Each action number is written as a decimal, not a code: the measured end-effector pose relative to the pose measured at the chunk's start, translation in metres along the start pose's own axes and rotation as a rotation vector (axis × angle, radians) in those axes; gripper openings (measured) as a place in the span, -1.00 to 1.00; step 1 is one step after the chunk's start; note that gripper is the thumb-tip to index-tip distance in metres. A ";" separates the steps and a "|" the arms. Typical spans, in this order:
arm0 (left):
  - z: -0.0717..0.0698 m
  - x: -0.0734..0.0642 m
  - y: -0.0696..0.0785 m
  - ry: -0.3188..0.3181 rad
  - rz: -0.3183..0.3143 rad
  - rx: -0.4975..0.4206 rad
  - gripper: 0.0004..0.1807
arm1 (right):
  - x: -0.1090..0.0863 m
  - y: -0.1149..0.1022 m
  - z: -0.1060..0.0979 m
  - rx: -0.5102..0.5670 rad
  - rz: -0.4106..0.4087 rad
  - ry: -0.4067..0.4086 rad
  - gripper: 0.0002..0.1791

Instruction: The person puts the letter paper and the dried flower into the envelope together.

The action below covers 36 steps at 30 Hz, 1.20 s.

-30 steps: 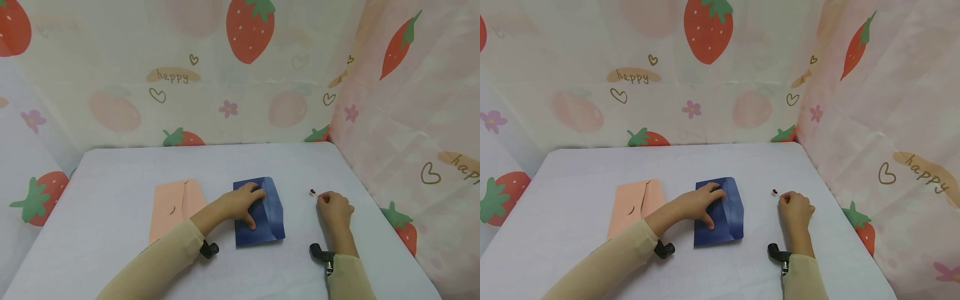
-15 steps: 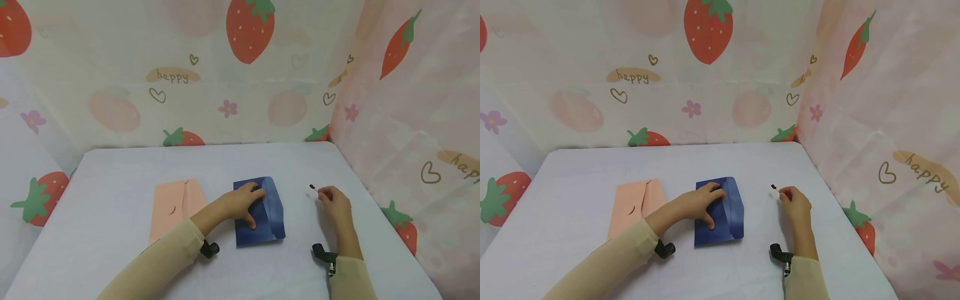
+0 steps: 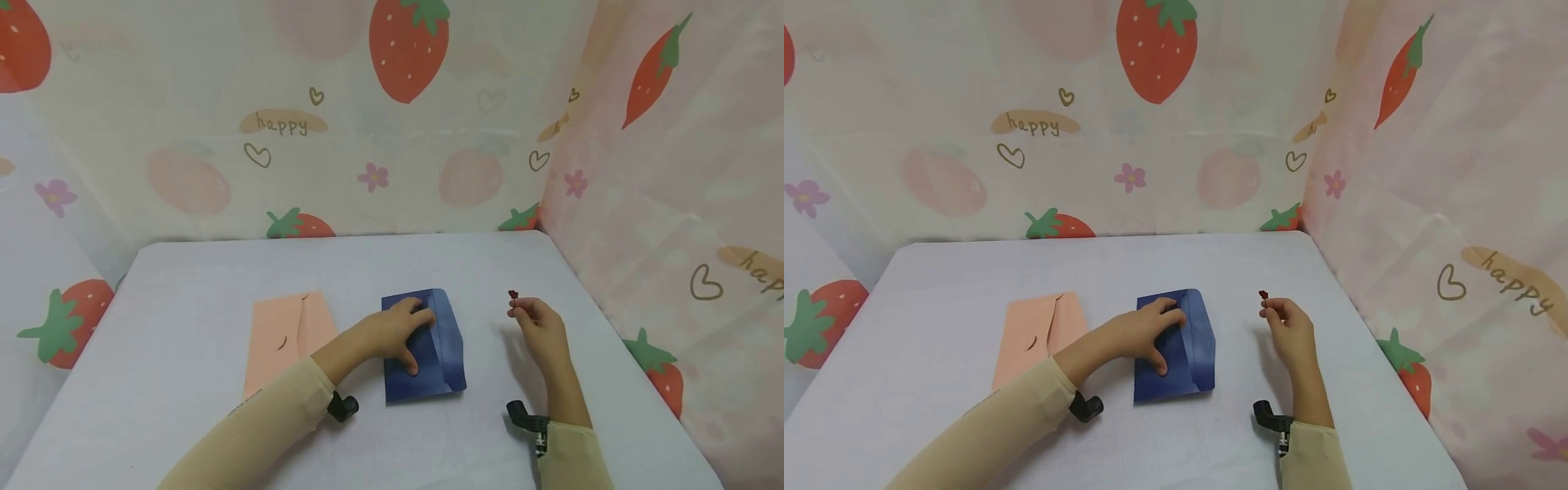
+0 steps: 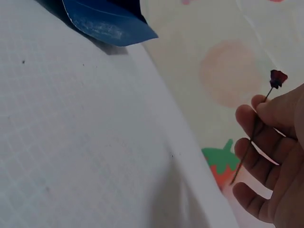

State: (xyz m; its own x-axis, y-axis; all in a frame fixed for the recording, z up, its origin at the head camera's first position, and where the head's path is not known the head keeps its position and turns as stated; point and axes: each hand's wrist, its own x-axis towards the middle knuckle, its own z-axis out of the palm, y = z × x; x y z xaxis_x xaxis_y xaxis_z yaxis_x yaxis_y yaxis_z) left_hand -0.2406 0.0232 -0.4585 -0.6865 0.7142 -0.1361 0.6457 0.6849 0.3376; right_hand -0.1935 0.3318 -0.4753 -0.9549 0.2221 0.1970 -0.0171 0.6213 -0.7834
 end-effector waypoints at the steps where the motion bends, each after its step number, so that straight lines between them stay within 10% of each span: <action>1: -0.001 0.000 0.001 -0.001 0.000 -0.001 -0.07 | 0.000 -0.001 0.000 0.013 0.007 -0.005 -0.74; 36: -0.003 0.002 0.001 -0.014 -0.012 -0.012 -0.09 | -0.011 -0.029 0.032 0.388 0.122 -0.256 -0.72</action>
State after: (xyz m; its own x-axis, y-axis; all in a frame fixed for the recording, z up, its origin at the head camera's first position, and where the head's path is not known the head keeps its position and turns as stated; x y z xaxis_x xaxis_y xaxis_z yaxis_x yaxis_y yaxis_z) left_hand -0.2417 0.0249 -0.4558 -0.6896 0.7078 -0.1535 0.6331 0.6921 0.3467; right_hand -0.1924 0.2876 -0.4737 -0.9983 0.0540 -0.0233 0.0368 0.2650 -0.9635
